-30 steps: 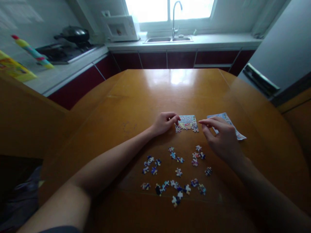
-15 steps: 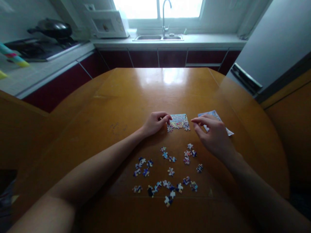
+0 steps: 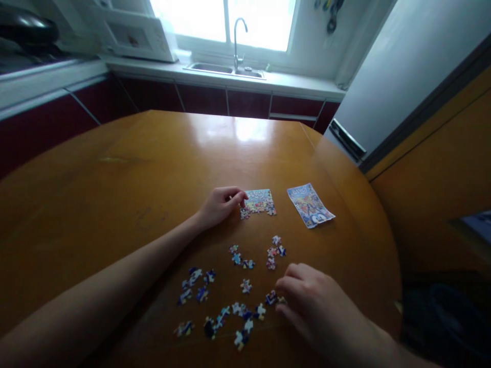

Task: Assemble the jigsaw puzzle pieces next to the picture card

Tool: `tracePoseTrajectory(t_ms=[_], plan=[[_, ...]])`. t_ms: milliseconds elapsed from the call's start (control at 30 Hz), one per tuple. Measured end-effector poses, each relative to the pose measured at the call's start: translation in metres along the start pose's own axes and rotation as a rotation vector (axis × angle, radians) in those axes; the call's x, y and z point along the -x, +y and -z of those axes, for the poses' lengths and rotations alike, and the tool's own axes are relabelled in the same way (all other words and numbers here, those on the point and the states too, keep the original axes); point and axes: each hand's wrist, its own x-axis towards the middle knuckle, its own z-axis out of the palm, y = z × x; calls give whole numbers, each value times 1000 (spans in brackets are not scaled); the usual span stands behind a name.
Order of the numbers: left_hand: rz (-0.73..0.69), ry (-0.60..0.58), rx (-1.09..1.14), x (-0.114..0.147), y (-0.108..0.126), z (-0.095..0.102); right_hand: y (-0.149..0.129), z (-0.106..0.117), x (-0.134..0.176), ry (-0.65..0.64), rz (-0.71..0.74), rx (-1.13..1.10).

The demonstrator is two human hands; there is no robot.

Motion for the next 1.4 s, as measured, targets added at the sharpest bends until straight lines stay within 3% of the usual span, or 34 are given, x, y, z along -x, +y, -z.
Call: tracePoseTrajectory(t_ms=[167,333,1067,1400], plan=[[-12,-6,-9,0,-3,1,10,-24,17,36,-68,-35],[-7,-7,-16,0,-5,1,13,-33,20,77,-93,-51],[19,-13,-18,0,-2,-1,28,-35,21,202,-56,-91],[22,-15,4,0,-2,-1,34,-36,25,217,-11,-211]])
